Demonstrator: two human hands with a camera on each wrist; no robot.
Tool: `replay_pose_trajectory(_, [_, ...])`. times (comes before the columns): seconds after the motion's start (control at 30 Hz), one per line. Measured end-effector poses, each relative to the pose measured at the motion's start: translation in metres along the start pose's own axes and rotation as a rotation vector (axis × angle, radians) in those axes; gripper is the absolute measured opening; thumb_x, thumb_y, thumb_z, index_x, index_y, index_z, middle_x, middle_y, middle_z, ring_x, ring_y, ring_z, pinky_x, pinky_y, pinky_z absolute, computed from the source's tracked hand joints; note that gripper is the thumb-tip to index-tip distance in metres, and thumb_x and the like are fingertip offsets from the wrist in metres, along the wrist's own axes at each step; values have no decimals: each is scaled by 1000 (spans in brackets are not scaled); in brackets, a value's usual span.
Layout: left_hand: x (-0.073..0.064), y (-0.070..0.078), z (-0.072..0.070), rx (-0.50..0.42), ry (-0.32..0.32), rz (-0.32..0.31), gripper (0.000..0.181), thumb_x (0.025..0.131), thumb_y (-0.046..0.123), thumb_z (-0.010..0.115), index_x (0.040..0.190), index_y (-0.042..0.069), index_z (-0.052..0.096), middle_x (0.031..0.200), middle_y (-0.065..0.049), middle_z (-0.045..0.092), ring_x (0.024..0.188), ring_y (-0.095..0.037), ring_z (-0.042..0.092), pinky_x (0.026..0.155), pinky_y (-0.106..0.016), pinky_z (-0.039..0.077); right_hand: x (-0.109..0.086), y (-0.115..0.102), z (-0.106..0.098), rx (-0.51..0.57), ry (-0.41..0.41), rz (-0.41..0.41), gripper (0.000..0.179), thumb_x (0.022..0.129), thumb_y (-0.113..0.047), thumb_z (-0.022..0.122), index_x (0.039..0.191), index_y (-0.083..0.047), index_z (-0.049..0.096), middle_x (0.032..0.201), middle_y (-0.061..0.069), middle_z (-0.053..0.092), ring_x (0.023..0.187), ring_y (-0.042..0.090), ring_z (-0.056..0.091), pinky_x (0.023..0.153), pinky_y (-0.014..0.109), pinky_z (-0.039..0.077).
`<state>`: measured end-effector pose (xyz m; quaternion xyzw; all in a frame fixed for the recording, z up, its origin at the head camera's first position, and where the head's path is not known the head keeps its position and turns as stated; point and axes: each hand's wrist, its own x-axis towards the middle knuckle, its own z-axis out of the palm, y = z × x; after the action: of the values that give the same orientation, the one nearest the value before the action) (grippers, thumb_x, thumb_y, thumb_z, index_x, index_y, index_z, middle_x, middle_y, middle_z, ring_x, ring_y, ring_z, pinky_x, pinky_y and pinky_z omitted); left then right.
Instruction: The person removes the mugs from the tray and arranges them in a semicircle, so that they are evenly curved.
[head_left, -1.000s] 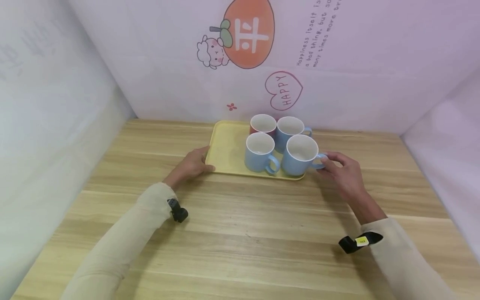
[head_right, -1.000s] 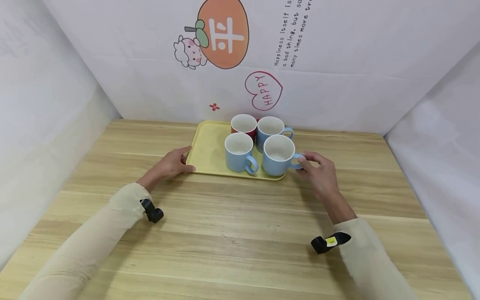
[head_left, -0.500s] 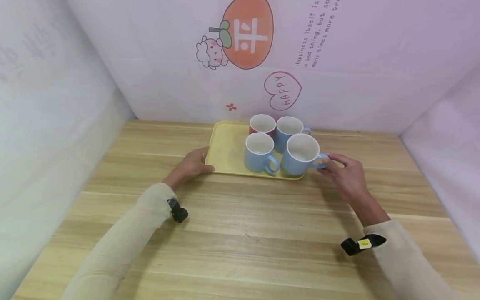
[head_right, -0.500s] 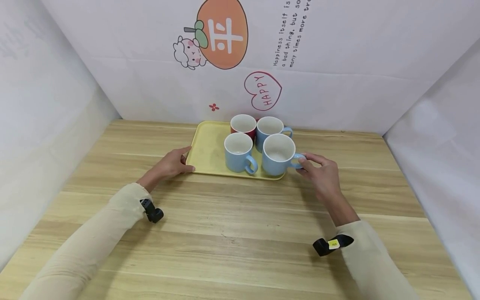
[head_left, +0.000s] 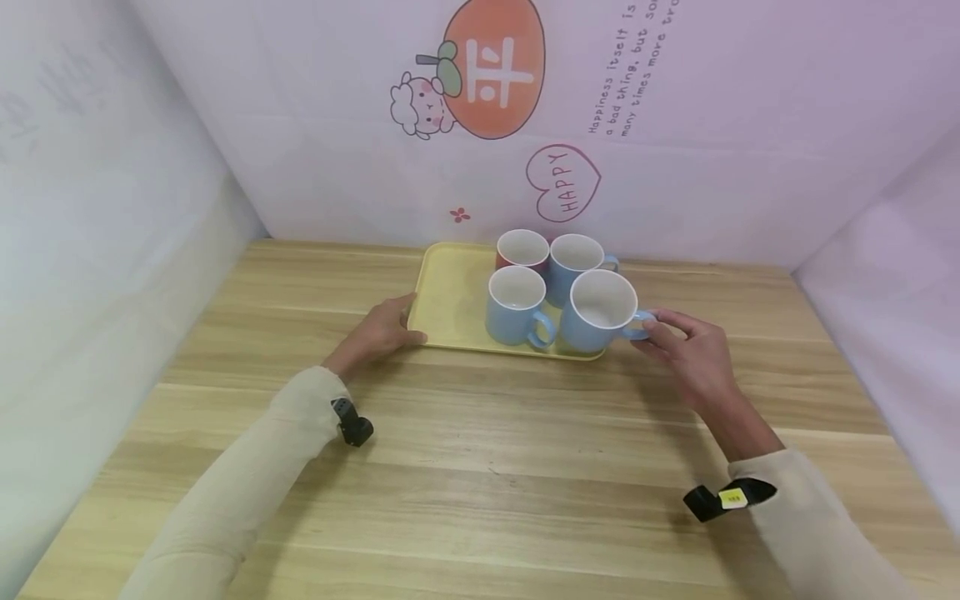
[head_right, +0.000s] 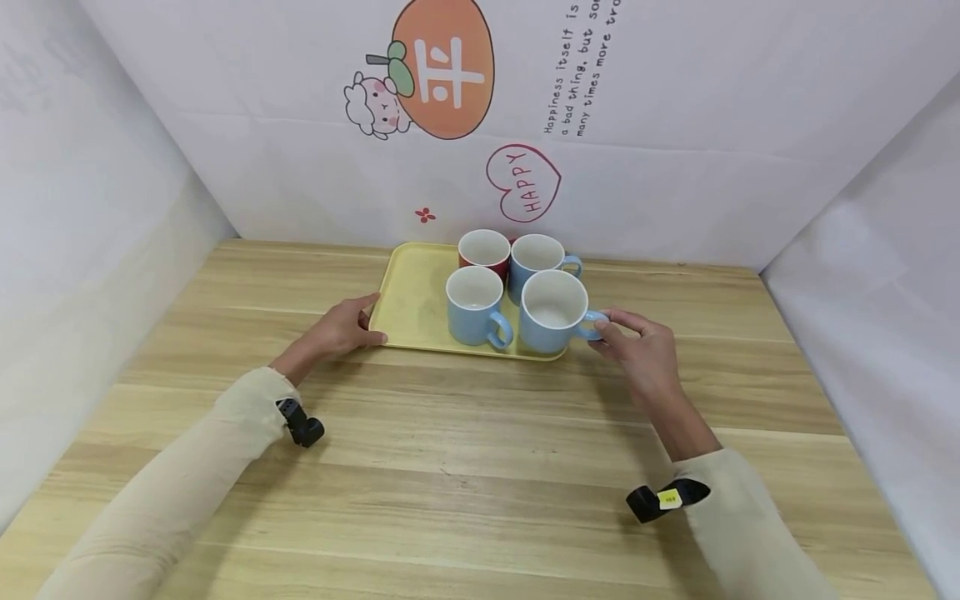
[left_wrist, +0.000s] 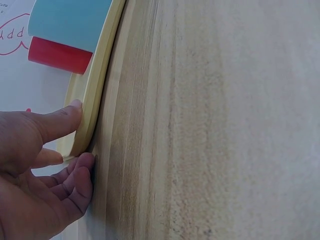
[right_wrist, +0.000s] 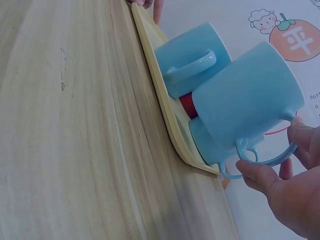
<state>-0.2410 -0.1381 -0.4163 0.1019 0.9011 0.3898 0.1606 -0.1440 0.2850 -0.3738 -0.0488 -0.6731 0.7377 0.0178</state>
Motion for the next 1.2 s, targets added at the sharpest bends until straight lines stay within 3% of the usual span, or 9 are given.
replay_pose_trajectory(0.2, [-1, 0, 0, 4, -5, 0, 86, 89, 12, 75, 157, -1, 24, 104, -23, 67, 85, -28, 61, 79, -38, 51, -5, -2, 2, -18, -5, -12, 11, 93, -13, 71, 102, -9, 75, 105, 5, 70, 91, 16, 72, 83, 31, 53])
replay_pose_trajectory(0.5, [0, 1, -1, 7, -20, -32, 87, 89, 14, 75, 158, 2, 23, 111, -23, 65, 92, -30, 62, 84, -40, 51, -9, -6, 3, -45, -32, -19, 10, 93, -11, 71, 102, -12, 77, 104, -2, 70, 88, 17, 73, 82, 29, 54])
replay_pose_trajectory(0.87, [1, 1, -1, 18, -26, -25, 89, 89, 15, 75, 158, -1, 20, 109, -24, 66, 89, -29, 61, 83, -38, 50, -11, -12, -1, 85, -101, -83, 15, 93, 4, 66, 100, -3, 77, 100, 5, 73, 85, 21, 74, 81, 32, 55])
replay_pose_trajectory(1.03, [-1, 2, -2, 27, -33, -21, 88, 90, 14, 74, 157, -2, 19, 100, -20, 65, 80, -24, 57, 74, -33, 48, -14, -16, -1, 126, -118, -95, 16, 92, 7, 65, 99, -1, 77, 102, 6, 72, 86, 22, 74, 81, 34, 55])
replay_pose_trajectory(1.2, [0, 2, -3, 40, -39, -30, 89, 90, 15, 74, 157, -4, 19, 93, -16, 63, 76, -23, 54, 70, -31, 45, -16, -21, 1, 89, -166, -113, 15, 93, 6, 65, 103, 3, 75, 105, 6, 71, 90, 21, 73, 83, 36, 55])
